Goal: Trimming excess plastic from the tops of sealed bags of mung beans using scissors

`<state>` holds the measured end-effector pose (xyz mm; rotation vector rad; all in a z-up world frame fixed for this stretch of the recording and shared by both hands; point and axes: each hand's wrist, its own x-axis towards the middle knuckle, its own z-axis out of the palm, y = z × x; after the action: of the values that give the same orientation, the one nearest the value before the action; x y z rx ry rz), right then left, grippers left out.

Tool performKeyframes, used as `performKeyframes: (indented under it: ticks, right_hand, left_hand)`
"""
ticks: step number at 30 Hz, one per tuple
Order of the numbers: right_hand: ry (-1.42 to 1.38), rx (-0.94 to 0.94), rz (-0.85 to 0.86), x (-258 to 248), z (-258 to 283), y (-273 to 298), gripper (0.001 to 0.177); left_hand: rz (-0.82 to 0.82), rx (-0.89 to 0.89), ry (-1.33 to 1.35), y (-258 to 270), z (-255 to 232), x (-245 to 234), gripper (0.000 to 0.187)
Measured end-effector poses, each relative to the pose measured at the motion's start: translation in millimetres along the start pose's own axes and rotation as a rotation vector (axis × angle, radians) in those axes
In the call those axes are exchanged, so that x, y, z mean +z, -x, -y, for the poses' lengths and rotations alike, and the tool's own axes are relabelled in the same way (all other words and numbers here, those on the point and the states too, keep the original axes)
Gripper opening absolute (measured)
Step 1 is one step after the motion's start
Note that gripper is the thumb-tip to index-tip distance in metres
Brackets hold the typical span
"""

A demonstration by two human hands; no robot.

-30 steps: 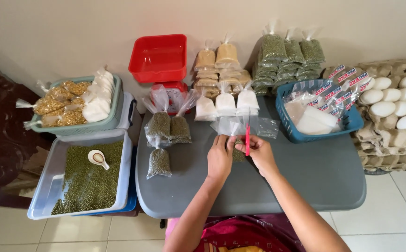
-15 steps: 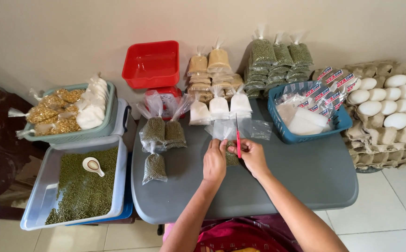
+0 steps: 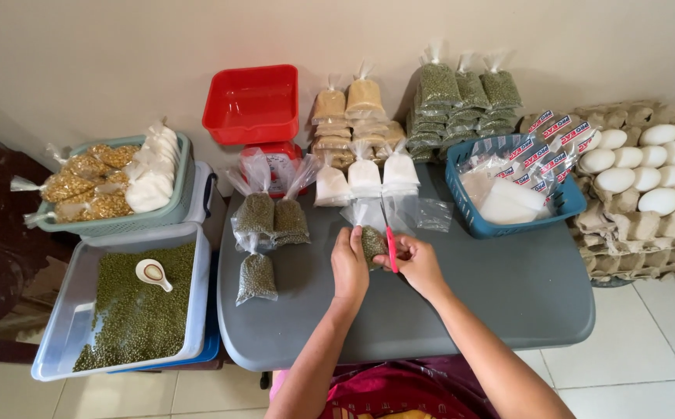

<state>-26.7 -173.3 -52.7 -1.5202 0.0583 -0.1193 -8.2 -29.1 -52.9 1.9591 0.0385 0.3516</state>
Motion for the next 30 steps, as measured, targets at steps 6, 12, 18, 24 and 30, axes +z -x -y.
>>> performKeyframes:
  ticks: [6,12,18,24,30]
  right_hand:
    - [-0.046,0.017,0.018,-2,-2,-4,0.03]
    - [-0.071,0.038,0.016,4,24,6,0.028]
    - [0.091,-0.001,-0.07,-7,4,1,0.042]
    - [0.016,0.016,-0.089,-1,17,4,0.034]
    - [-0.008,0.045,-0.144,-13,32,3,0.041]
  left_hand:
    - [0.029,-0.025,0.034,-2,1,-1,0.039]
    - [0.033,-0.05,0.074,0,-4,-5,0.039]
    - [0.05,-0.035,0.006,3,-13,-11,0.043]
    - [0.178,-0.167,0.165,4,-12,-12,0.071]
    - [0.114,-0.042,0.329,2,-19,-21,0.058]
